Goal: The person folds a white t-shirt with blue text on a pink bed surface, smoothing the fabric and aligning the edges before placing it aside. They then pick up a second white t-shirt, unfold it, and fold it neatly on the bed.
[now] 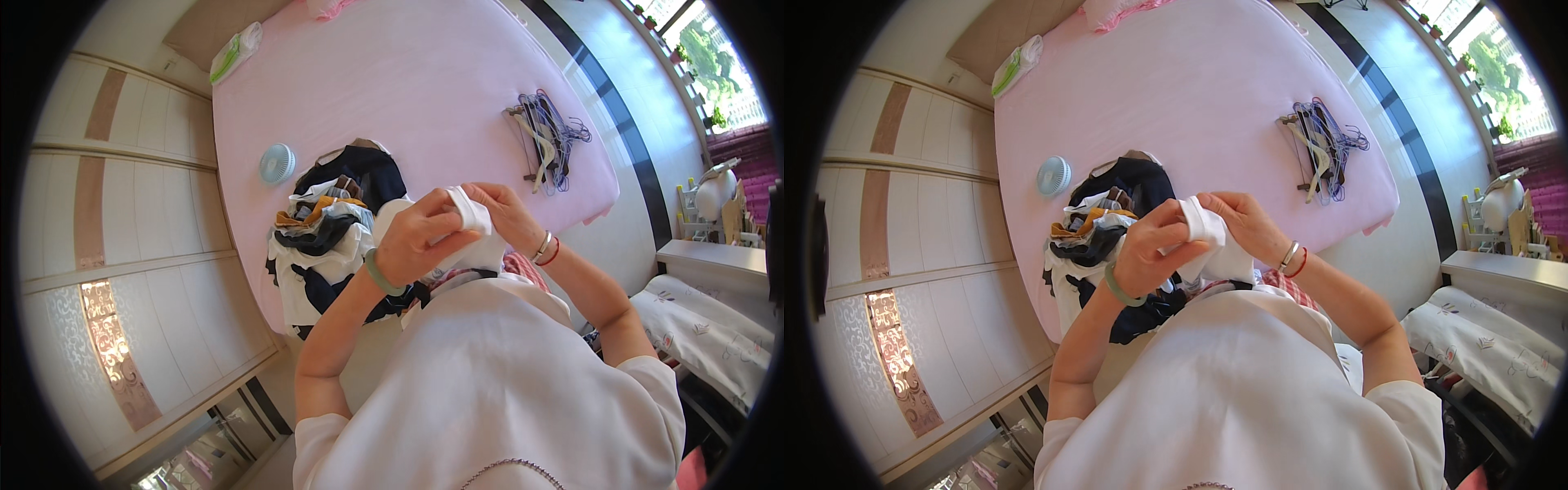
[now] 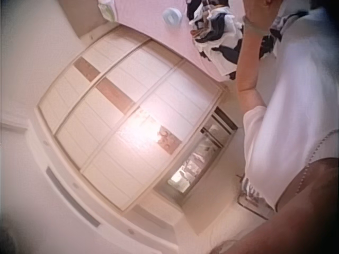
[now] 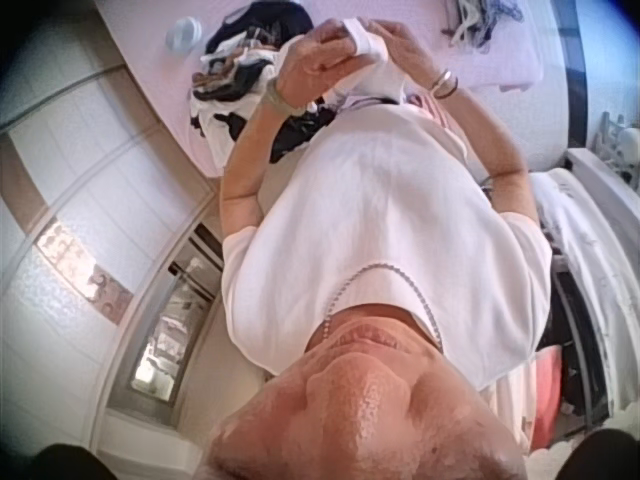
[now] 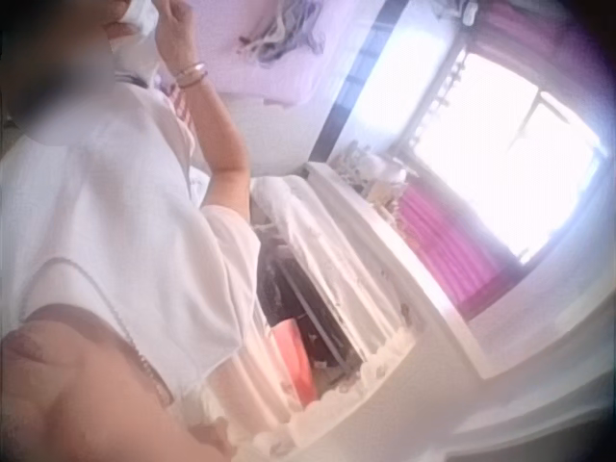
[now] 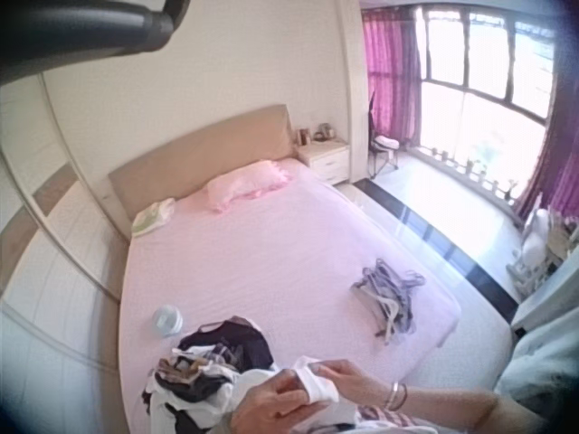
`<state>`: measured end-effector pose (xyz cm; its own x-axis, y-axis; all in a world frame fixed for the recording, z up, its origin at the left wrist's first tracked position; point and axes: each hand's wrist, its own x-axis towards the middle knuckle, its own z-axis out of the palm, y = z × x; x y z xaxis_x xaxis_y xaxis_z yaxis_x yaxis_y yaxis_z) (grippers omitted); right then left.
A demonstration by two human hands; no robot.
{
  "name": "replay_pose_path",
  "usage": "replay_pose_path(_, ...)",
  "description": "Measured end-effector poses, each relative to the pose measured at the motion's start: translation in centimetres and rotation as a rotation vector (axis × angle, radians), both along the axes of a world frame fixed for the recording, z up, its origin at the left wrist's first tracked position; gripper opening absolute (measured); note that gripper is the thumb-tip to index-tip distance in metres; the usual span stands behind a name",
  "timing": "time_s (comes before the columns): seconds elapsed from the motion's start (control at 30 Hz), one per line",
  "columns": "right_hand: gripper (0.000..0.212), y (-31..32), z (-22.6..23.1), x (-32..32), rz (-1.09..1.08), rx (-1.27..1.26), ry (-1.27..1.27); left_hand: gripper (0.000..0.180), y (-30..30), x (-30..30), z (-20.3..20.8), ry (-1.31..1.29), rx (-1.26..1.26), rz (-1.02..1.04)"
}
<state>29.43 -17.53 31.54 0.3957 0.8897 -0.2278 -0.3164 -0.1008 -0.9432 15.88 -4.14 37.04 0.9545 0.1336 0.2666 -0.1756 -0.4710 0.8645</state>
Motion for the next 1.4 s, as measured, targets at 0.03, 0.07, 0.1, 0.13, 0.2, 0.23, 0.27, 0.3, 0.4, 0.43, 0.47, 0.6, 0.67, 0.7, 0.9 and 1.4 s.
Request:
replay_pose_path(0.03, 0.035, 0.0, 0.4, 0.2, -0.089, -0.014, -0.025, 0.01, 0.3, -0.5, 0.3, 0.067, -0.044, 0.019)
replay_pose_path(0.07, 0.033, -0.3, 1.1, 1.0, -0.179, -0.029, -0.05, 0.022, 1.2, -1.2, -0.6, 0.288, -0.183, 0.061)
replay_pose_path(0.1, 0.032, -0.3, 2.4, 1.6, -0.265, -0.042, -0.076, 0.024, 1.9, -1.9, -2.0, 0.373, -0.166, 0.081)
replay_pose_path(0.13, 0.029, -0.7, 3.3, 2.8, -0.23, 0.034, -0.18, 0.026, 2.7, -2.4, -3.8, 0.458, -0.15, 0.097)
replay_pose_path(0.2, 0.03, -0.8, 5.2, 3.9, -0.214, 0.165, -0.378, 0.028, 3.7, -2.5, -6.4, 0.531, 0.107, 0.071)
replay_pose_path(0.23, 0.03, -0.7, 5.9, 4.1, -0.2, 0.199, -0.464, 0.029, 3.7, -2.5, -7.0, 0.502, 0.147, 0.187)
replay_pose_path(0.27, 0.03, -0.7, 6.5, 4.3, -0.186, 0.233, -0.548, 0.029, 3.5, -2.5, -7.6, 0.472, 0.186, 0.303)
replay_pose_path(0.3, 0.03, -0.9, 6.7, 4.5, -0.175, 0.262, -0.634, 0.03, 3.2, -2.2, -7.3, 0.441, 0.224, 0.414)
replay_pose_path(0.4, 0.031, -1.9, 6.4, 5.7, -0.05, 0.32, -0.683, 0.033, 4.4, -0.9, -7.4, 0.399, 0.483, 0.55)
replay_pose_path(0.43, 0.031, -2.2, 6.4, 6.1, 0.004, 0.343, -0.702, 0.031, 5.3, -0.8, -7.5, 0.401, 0.586, 0.592)
replay_pose_path(0.47, 0.029, -2.4, 6.4, 6.2, 0.01, 0.348, -0.664, 0.023, 6.6, -0.9, -8.6, 0.376, 0.687, 0.583)
replay_pose_path(0.6, 0.026, -3.8, 6.4, 7.3, -0.004, 0.2, -0.714, 0.014, 9.2, -0.5, -6.5, 0.093, 0.26, 0.786)
replay_pose_path(0.67, 0.03, -4.0, 6.0, 7.7, -0.008, 0.071, -0.795, 0.019, 10.5, 0.2, -4.7, -0.117, 0.183, 0.753)
replay_pose_path(0.7, 0.03, -3.8, 5.6, 7.7, 0.017, 0.031, -0.824, 0.018, 10.8, 0.6, -3.4, -0.272, 0.205, 0.692)
replay_pose_path(0.9, 0.025, -1.0, 4.1, 7.2, 0.089, -0.165, -0.81, 0.013, 8.2, 1.8, 2.8, -0.325, -0.11, 0.572)
replay_pose_path(1.4, 0.019, 2.4, 6.8, 8.4, -0.398, 0.019, -0.698, 0.015, 13.3, -1.7, 2.0, 0.226, 0.127, 0.507)
